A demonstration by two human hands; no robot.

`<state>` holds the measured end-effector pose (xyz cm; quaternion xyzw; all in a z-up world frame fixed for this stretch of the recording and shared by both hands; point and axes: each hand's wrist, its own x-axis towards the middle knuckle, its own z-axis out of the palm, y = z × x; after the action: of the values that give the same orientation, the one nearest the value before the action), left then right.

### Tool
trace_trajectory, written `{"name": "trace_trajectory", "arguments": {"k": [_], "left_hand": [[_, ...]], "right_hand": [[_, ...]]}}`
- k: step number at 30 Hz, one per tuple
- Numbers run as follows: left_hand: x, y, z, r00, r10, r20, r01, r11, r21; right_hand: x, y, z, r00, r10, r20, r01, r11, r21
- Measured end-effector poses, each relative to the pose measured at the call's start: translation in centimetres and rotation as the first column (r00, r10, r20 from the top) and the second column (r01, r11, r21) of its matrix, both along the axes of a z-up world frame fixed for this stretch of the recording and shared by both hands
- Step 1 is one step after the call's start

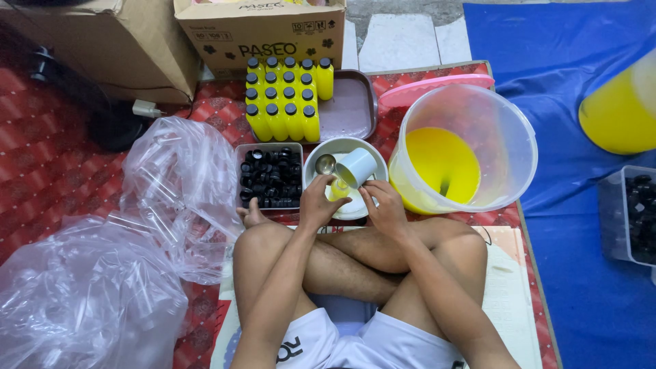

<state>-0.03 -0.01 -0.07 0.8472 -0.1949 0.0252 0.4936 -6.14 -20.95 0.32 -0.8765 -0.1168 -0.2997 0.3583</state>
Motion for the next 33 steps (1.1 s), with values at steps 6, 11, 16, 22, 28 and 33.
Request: {"name": "trace_trajectory", "arguments": {"k": [6, 11, 16, 22, 28, 33], "left_hand": [[0.0, -0.3, -0.3, 1.000, -0.005, -0.012, 0.004, 0.996, -0.094], [0.0, -0.3, 0.1, 0.999, -0.005, -0.037, 0.001, 0.995, -0.103], [-0.2, -0.3, 0.0, 1.000, -0.011, 0.000, 0.011, 0.990, -0.137], [-0.2, -0.4, 0.4, 1.000, -0.008, -0.027, 0.004, 0.989, -0.151], [-0.2, -0.3, 0.8, 0.999, 0.006, -0.047, -0.011, 0.995, -0.099], [-0.2, -0.3, 1.1, 1.000, 0.003, -0.025, -0.005, 0.995, -0.101]], "right_hand": [[0.1, 0.2, -0.1, 1.000, -0.002, 0.006, 0.002, 1.000, -0.018], [0.0, 0.6, 0.2, 0.999, 0.009, 0.038, -0.007, 0.999, -0.042], [0.1, 0.5, 0.0, 0.998, 0.023, 0.053, -0.020, 0.998, -0.067], [0.3, 0.5, -0.3, 0.996, 0.025, 0.090, -0.013, 0.992, -0.129], [0.1, 0.8, -0.4, 0.989, 0.001, 0.148, 0.033, 0.973, -0.230], [0.0, 0.9, 0.1, 0.988, -0.030, 0.151, 0.064, 0.972, -0.227]]}}
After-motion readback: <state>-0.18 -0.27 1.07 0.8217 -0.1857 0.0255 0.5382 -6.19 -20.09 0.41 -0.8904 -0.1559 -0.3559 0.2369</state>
